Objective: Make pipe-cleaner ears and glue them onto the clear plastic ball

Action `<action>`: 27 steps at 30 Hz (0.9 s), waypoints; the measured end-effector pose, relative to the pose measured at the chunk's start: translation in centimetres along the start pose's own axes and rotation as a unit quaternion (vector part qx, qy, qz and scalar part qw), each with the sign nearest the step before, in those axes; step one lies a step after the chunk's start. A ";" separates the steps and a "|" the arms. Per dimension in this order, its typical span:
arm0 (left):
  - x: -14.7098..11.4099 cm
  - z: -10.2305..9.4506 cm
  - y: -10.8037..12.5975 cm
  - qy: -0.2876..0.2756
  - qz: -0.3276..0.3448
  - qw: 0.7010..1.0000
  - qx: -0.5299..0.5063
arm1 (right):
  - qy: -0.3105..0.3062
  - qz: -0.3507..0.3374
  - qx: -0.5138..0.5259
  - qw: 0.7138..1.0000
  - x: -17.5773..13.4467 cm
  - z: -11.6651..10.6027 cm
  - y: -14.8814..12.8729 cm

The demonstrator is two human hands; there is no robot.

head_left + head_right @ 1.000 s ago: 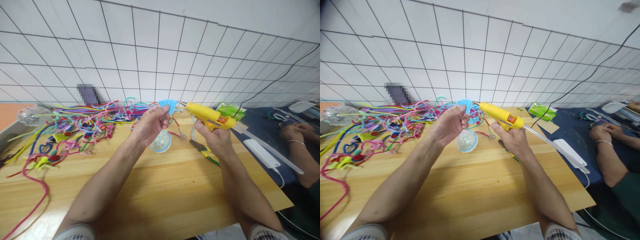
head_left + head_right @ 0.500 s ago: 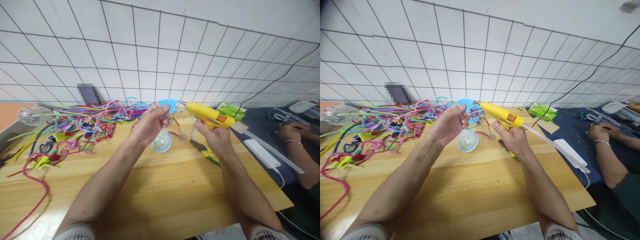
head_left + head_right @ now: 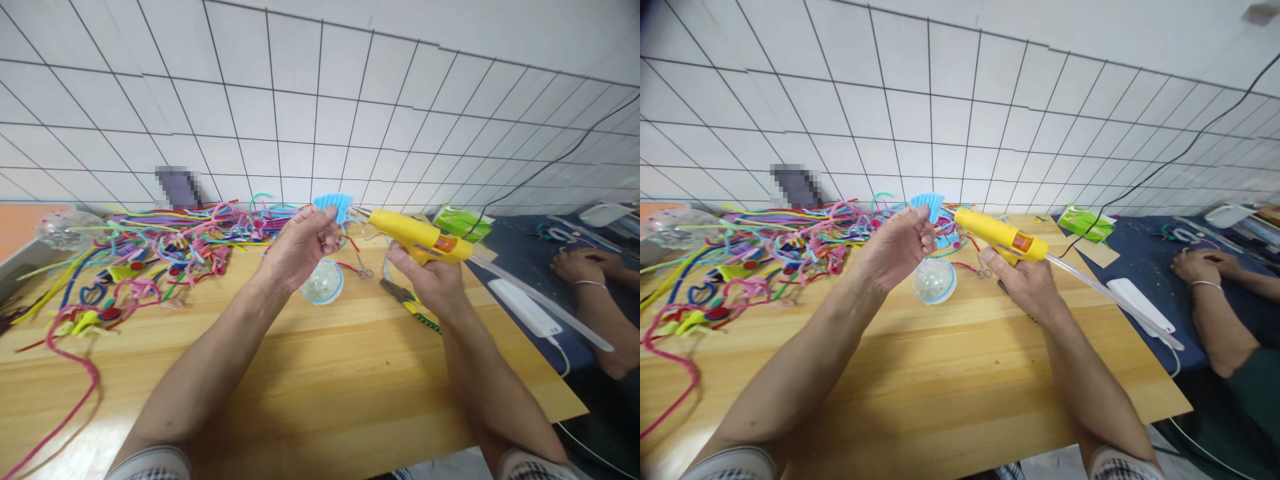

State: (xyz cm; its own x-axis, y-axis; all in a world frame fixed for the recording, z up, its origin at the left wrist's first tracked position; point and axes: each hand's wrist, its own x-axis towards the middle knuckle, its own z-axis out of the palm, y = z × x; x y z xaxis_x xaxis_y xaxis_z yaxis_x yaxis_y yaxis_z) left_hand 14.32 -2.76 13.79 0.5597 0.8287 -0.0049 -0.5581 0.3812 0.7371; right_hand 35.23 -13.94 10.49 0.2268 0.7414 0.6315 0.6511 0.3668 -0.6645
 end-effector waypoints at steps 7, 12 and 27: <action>0.0 -0.3 0.1 0.000 0.008 1.000 0.000 | -0.013 -0.018 -0.008 1.000 0.0 0.2 -0.1; 0.0 -0.5 0.0 -0.005 0.012 1.000 -0.004 | -0.038 0.004 0.000 0.999 -0.2 0.4 0.0; -0.2 0.2 0.4 0.018 -0.013 1.000 -0.018 | -0.048 0.023 -0.022 0.998 -0.5 0.7 0.7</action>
State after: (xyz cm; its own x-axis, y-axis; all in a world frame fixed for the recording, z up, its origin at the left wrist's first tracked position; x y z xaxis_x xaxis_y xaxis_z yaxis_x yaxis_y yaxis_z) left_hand 14.08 -2.88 14.21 0.5524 0.8321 -0.0489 -0.5657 0.4174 0.7112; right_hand 35.02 -13.62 9.44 0.1891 0.8082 0.5576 0.6736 0.3064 -0.6726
